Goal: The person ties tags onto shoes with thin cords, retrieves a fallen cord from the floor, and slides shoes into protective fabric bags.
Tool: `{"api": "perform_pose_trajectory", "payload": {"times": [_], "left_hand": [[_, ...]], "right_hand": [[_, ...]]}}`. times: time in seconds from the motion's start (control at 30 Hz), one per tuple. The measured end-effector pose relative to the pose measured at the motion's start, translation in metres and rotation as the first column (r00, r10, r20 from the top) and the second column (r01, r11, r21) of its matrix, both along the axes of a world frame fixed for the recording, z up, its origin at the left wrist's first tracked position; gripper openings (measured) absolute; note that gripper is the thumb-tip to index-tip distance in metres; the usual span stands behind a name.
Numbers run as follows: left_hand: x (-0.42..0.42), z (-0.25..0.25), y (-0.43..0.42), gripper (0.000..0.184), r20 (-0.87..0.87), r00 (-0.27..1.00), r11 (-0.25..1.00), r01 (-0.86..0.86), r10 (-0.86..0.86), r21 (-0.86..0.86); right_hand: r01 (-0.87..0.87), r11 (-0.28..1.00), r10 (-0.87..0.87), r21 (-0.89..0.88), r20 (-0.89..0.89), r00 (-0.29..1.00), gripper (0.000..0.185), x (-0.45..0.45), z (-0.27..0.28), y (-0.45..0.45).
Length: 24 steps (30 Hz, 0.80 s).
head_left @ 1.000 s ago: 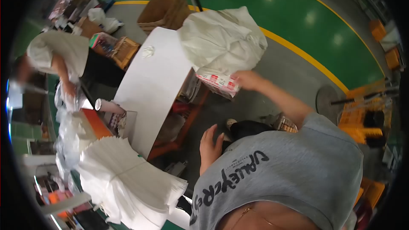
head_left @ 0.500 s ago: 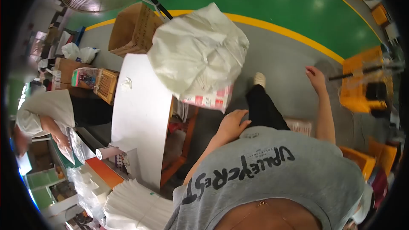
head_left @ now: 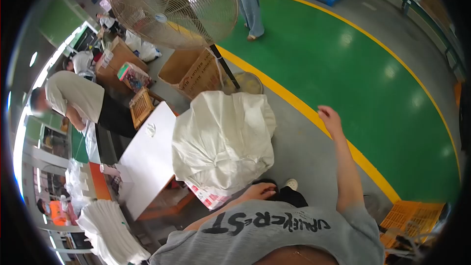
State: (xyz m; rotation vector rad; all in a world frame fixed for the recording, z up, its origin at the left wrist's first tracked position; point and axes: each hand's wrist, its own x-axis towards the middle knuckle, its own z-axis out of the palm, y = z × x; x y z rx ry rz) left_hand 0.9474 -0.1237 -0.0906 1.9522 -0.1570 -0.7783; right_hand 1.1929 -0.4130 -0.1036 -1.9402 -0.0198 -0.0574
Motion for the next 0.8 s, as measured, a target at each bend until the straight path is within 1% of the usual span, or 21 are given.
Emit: {"api": "perform_pose_trajectory", "payload": {"times": [0.03, 0.13, 0.17, 0.2, 0.23, 0.27, 0.3, 0.33, 0.37, 0.4, 0.43, 0.47, 0.5, 0.57, 0.6, 0.63, 0.67, 0.7, 0.73, 0.77, 0.8], "left_hand": [[0.005, -0.012, -0.005, 0.037, 0.027, 0.997, 0.997, -0.073, 0.073, -0.014], [0.036, 0.003, -0.029, 0.035, -0.007, 0.980, 0.979, -0.200, 0.200, -0.033], [0.047, 0.003, -0.036, 0.034, -0.014, 0.945, 0.941, -0.325, 0.325, -0.090], [0.061, 0.000, -0.043, 0.033, -0.017, 0.895, 0.885, -0.442, 0.445, -0.145], [0.074, -0.005, -0.050, 0.033, -0.010, 0.882, 0.869, -0.466, 0.471, -0.163], [0.087, -0.012, -0.056, 0.033, -0.021, 0.836, 0.822, -0.542, 0.548, -0.175], [0.103, -0.017, -0.060, 0.033, -0.033, 0.786, 0.769, -0.611, 0.617, -0.186], [0.123, -0.018, -0.067, 0.033, -0.066, 0.747, 0.713, -0.654, 0.662, -0.252], [0.142, -0.023, -0.070, 0.033, -0.053, 0.734, 0.698, -0.663, 0.677, -0.271], [0.170, -0.029, -0.072, 0.033, -0.007, 0.744, 0.726, -0.654, 0.668, -0.214], [0.189, -0.022, -0.083, 0.033, 0.006, 0.750, 0.742, -0.654, 0.662, -0.148], [0.209, -0.017, -0.089, 0.035, -0.042, 0.725, 0.706, -0.681, 0.688, -0.194], [0.226, -0.011, -0.096, 0.035, -0.045, 0.702, 0.681, -0.704, 0.711, -0.202], [0.258, 0.003, -0.097, 0.036, -0.057, 0.625, 0.594, -0.762, 0.778, -0.257], [0.269, 0.016, -0.096, 0.037, -0.036, 0.606, 0.589, -0.784, 0.795, -0.195], [0.274, 0.013, -0.093, 0.037, -0.022, 0.586, 0.575, -0.800, 0.810, -0.171], [0.278, 0.004, -0.093, 0.038, 0.015, 0.535, 0.531, -0.835, 0.845, -0.143], [0.284, 0.000, -0.092, 0.038, 0.052, 0.480, 0.483, -0.868, 0.876, -0.120], [0.292, 0.002, -0.091, 0.038, 0.058, 0.453, 0.456, -0.883, 0.890, -0.106], [0.300, 0.002, -0.092, 0.038, 0.054, 0.392, 0.395, -0.913, 0.918, -0.100], [0.310, 0.002, -0.094, 0.037, 0.053, 0.322, 0.326, -0.940, 0.945, -0.097]], "right_hand": [[-0.054, 0.999, 0.054, -0.003, -0.019, 0.998, 0.028, 0.027, -0.003, 0.004], [-0.151, 0.983, 0.168, 0.109, -0.163, 0.972, 0.024, 0.113, 0.006, 0.020], [-0.170, 0.972, 0.204, 0.164, -0.223, 0.953, 0.022, 0.141, 0.014, 0.027], [-0.200, 0.969, 0.229, 0.148, -0.221, 0.948, 0.022, 0.169, 0.016, 0.031], [-0.202, 0.970, 0.234, 0.134, -0.297, 0.926, 0.021, 0.202, 0.018, 0.037], [-0.205, 0.972, 0.235, 0.119, -0.366, 0.900, 0.019, 0.232, 0.021, 0.044], [-0.232, 0.967, 0.255, 0.108, -0.350, 0.901, 0.019, 0.263, 0.016, 0.048], [-0.322, 0.946, 0.306, 0.029, -0.402, 0.863, 0.020, 0.295, 0.010, 0.050], [-0.408, 0.912, 0.344, -0.050, -0.452, 0.823, 0.022, 0.332, 0.009, 0.053], [-0.426, 0.902, 0.361, -0.071, -0.421, 0.832, 0.022, 0.365, 0.028, 0.067], [-0.402, 0.915, 0.351, -0.028, -0.433, 0.830, 0.021, 0.381, 0.036, 0.076], [-0.378, 0.926, 0.340, 0.016, -0.471, 0.814, 0.021, 0.387, 0.036, 0.078], [-0.408, 0.913, 0.363, 0.007, -0.472, 0.804, 0.021, 0.404, 0.047, 0.087], [-0.442, 0.897, 0.412, 0.019, -0.398, 0.820, 0.021, 0.442, 0.071, 0.117], [-0.467, 0.884, 0.443, 0.040, -0.392, 0.806, 0.021, 0.462, 0.077, 0.135], [-0.521, 0.849, 0.517, 0.091, -0.349, 0.782, 0.023, 0.482, 0.077, 0.154], [-0.574, 0.808, 0.584, 0.133, -0.302, 0.753, 0.024, 0.504, 0.080, 0.174], [-0.594, 0.790, 0.610, 0.151, -0.296, 0.735, 0.024, 0.523, 0.083, 0.199], [-0.647, 0.747, 0.663, 0.152, -0.241, 0.709, 0.027, 0.537, 0.083, 0.227], [-0.701, 0.698, 0.715, 0.148, -0.187, 0.673, 0.031, 0.549, 0.082, 0.254], [-0.730, 0.665, 0.746, 0.157, -0.187, 0.639, 0.031, 0.564, 0.080, 0.282]]}}
